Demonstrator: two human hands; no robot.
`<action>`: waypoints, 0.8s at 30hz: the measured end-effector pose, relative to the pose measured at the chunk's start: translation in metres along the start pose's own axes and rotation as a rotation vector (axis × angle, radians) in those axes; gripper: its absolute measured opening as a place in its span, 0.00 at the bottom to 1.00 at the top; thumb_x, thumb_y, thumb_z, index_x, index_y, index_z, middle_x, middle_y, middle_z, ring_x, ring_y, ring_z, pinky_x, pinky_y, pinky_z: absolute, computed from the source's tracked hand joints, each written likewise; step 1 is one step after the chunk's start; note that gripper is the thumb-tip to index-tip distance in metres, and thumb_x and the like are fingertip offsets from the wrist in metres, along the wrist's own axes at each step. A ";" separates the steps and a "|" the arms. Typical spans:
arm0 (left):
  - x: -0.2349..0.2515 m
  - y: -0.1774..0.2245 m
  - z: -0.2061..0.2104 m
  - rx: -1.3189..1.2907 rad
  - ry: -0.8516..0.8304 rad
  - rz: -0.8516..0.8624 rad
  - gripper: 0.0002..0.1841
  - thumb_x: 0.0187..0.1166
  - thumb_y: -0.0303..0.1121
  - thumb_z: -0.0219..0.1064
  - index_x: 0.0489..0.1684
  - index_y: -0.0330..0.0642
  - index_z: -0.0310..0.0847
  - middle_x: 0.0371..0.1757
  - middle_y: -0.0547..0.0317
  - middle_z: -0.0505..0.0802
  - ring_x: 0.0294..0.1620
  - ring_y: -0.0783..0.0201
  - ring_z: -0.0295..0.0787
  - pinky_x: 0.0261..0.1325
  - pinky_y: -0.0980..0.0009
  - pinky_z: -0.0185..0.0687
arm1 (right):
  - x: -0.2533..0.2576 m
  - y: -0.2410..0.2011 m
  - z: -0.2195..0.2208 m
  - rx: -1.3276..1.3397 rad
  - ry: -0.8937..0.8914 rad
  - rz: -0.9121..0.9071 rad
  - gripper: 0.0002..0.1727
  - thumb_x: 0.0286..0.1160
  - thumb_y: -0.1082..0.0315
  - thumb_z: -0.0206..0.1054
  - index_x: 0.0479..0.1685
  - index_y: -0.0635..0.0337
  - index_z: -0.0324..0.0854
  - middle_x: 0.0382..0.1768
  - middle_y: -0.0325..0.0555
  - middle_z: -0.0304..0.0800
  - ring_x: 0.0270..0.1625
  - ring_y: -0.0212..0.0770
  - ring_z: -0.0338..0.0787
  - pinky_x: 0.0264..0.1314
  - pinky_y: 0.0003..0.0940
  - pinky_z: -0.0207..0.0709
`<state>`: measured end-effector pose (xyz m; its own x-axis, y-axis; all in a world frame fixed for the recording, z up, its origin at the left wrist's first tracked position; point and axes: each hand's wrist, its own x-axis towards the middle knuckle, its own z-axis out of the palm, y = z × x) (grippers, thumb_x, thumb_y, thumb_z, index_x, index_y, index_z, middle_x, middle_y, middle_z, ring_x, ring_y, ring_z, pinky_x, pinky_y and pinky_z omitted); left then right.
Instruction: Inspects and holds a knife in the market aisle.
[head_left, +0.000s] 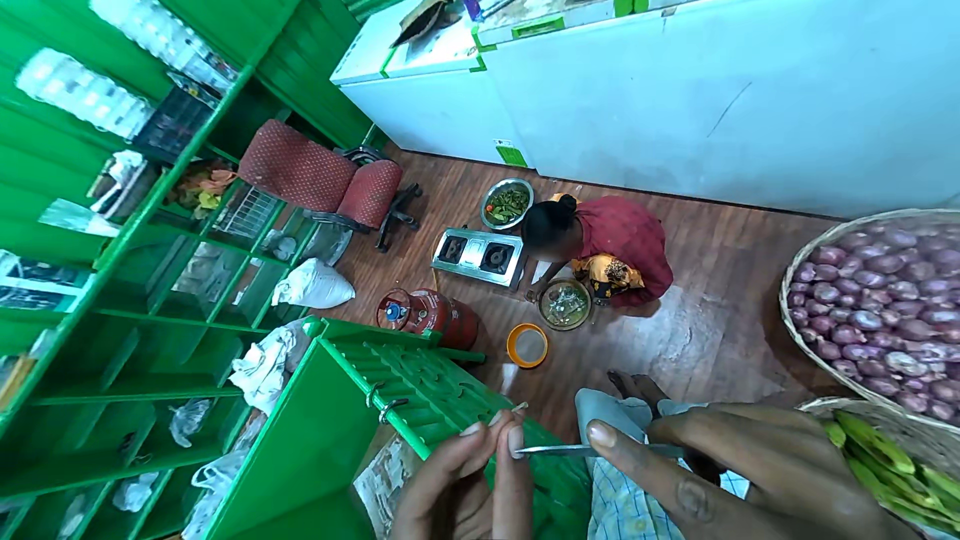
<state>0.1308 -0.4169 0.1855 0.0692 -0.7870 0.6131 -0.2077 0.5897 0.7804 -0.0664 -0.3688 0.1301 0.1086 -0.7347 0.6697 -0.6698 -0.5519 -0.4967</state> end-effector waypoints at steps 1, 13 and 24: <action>0.000 0.000 0.000 0.006 0.002 0.002 0.15 0.70 0.21 0.78 0.53 0.45 0.89 0.43 0.62 0.98 0.43 0.63 0.99 0.53 0.65 0.98 | 0.000 0.000 0.000 -0.002 -0.002 -0.001 0.32 0.82 0.63 0.61 0.87 0.30 0.70 0.29 0.40 0.82 0.22 0.35 0.74 0.19 0.30 0.62; 0.001 -0.001 0.000 0.047 0.011 0.027 0.15 0.70 0.20 0.78 0.52 0.44 0.88 0.43 0.62 0.98 0.43 0.63 0.99 0.53 0.66 0.98 | 0.001 -0.003 0.000 -0.059 0.011 0.000 0.32 0.82 0.63 0.61 0.87 0.29 0.69 0.28 0.39 0.80 0.21 0.34 0.72 0.19 0.29 0.59; 0.001 -0.001 -0.001 0.089 0.011 0.034 0.14 0.70 0.20 0.77 0.51 0.43 0.88 0.43 0.62 0.99 0.44 0.63 0.99 0.54 0.68 0.98 | 0.002 -0.004 0.000 -0.086 -0.007 -0.013 0.33 0.82 0.63 0.61 0.88 0.30 0.68 0.26 0.40 0.77 0.19 0.35 0.68 0.18 0.30 0.55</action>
<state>0.1316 -0.4179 0.1855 0.0715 -0.7646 0.6405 -0.2957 0.5970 0.7457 -0.0633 -0.3678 0.1331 0.1227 -0.7309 0.6714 -0.7290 -0.5254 -0.4387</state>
